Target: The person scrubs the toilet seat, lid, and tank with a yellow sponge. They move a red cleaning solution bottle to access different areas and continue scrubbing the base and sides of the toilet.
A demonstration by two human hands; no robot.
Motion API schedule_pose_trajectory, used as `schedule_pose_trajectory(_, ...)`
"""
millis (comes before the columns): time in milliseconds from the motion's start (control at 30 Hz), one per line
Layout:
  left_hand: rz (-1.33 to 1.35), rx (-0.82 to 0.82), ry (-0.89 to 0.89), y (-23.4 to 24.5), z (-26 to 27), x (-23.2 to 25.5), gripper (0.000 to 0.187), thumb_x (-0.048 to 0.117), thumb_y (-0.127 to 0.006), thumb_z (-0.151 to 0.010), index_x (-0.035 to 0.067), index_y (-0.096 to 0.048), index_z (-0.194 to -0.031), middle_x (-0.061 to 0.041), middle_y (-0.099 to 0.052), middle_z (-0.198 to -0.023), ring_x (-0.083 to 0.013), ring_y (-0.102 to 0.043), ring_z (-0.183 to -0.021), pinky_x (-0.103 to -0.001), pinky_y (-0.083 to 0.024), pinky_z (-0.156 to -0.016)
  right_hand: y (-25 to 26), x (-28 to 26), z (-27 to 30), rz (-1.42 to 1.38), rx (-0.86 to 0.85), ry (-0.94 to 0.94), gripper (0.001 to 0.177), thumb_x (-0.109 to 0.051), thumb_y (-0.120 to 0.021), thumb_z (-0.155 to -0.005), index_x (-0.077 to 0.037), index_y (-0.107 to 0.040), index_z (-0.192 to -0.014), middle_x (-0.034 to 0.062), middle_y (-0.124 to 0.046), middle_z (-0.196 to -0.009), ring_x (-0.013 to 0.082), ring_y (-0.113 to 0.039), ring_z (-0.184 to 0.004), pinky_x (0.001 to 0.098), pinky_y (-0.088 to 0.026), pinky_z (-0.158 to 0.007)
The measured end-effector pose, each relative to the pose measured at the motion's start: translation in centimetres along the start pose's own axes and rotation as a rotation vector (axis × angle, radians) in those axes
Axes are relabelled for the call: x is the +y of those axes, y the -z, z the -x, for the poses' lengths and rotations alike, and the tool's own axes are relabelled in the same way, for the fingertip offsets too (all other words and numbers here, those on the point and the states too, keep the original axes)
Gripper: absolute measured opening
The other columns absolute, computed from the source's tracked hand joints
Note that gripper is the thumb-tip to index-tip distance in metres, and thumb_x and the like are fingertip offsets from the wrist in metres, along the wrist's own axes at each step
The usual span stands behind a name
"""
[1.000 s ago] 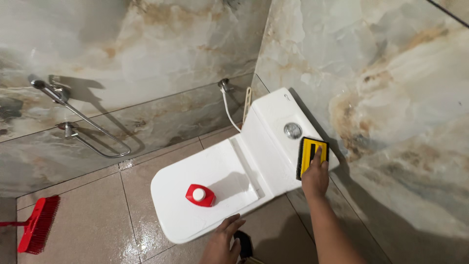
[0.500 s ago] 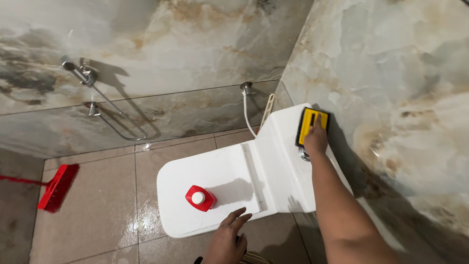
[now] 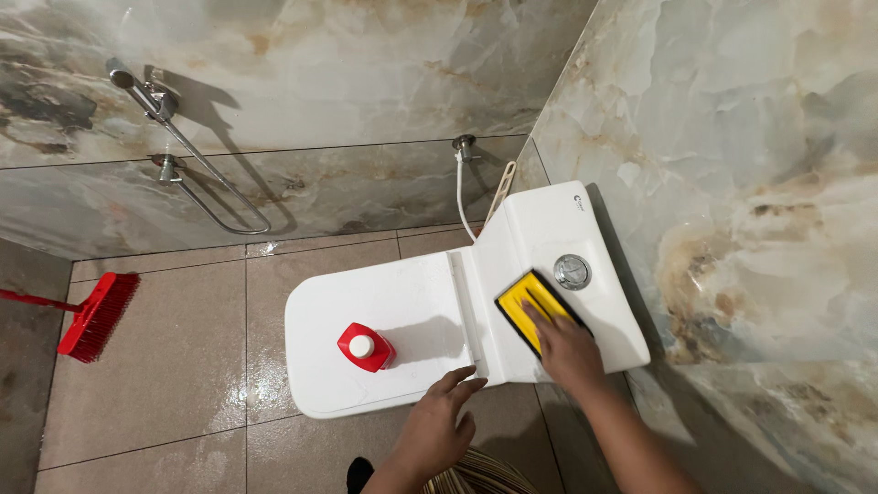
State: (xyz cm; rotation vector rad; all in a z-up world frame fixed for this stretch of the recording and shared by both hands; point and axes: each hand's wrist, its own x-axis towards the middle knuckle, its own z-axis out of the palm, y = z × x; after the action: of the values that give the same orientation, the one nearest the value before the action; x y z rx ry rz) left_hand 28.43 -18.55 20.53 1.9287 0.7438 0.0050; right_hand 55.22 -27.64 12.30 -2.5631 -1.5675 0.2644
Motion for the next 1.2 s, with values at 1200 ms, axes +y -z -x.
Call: schedule_pose_trajectory(1200,-0.108,0.051,-0.163,-1.9,-0.8,1.3,0.056,0.002,-0.063,-0.079,0.009,-0.063,-0.134,-0.015,-0.039,-0.159,-0.0372,-0.035,-0.147,-0.047,-0.035,-0.118,2.4,-0.6,-4.0,-0.19,-0.177,-0.459,0.056,-0.033,-0.044,-0.105,-0.034,-0.031,-0.16,0.0217,-0.072,-0.105,0.043,-0.068,-0.102,0.0518,-0.052,-0.096)
